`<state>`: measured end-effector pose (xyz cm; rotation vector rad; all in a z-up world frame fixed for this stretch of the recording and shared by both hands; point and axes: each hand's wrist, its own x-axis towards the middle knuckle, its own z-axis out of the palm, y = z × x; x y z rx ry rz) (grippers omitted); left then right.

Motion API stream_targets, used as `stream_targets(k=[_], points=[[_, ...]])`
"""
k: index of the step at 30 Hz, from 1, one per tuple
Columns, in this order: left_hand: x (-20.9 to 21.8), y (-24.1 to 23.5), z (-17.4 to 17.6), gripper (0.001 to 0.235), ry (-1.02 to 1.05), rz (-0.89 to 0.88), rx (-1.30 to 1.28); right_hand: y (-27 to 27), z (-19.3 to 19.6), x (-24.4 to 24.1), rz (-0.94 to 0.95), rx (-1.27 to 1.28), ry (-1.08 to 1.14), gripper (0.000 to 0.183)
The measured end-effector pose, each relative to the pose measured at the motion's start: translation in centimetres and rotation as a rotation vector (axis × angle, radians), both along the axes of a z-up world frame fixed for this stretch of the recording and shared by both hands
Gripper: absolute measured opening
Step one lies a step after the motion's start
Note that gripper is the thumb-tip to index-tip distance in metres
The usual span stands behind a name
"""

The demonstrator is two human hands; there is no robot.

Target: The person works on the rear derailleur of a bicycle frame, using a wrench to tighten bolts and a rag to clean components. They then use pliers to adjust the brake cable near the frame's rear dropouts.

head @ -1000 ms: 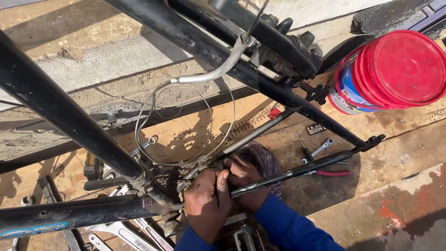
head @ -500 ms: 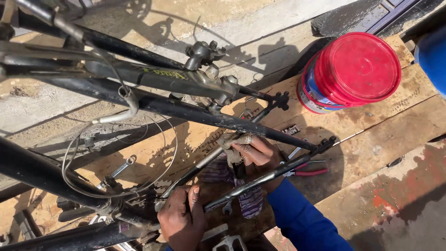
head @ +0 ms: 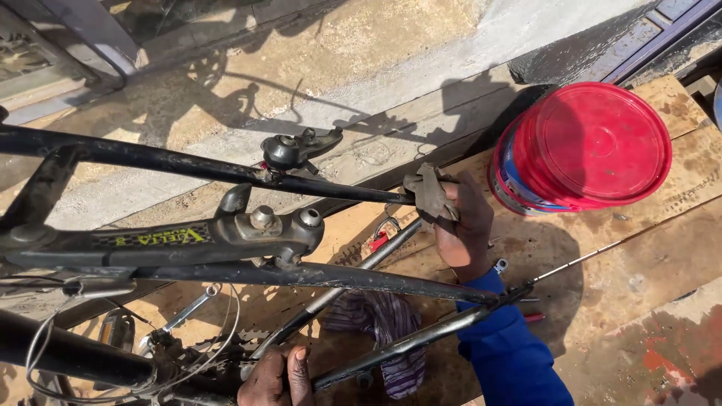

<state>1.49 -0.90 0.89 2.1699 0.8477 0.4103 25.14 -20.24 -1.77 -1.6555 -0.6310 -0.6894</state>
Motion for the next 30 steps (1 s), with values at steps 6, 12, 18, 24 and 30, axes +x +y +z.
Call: stream_targets(k=[6, 12, 18, 24, 30], points=[[-0.8, 0.2, -2.2, 0.028, 0.031, -0.035, 0.06, -0.2, 2.6, -0.7, 0.366, 0.296, 0.353, 0.042], [0.0, -0.9, 1.1, 0.029, 0.019, 0.015, 0.04, -1.6, 2.6, -1.1, 0.157, -0.092, 0.239, 0.022], [-1.0, 0.3, -2.2, 0.028, -0.066, -0.057, 0.101, -0.1, -5.9, 0.7, 0.221, 0.619, 0.232, 0.029], [-1.2, 0.3, -1.6, 0.028, -0.078, -0.062, 0.072, -2.7, -5.4, -0.1, 0.416, 0.482, 0.421, 0.041], [-0.9, 1.2, -0.4, 0.03, -0.256, -0.205, 0.132, 0.6, -0.9, -1.5, -0.085, 0.192, 0.269, 0.034]])
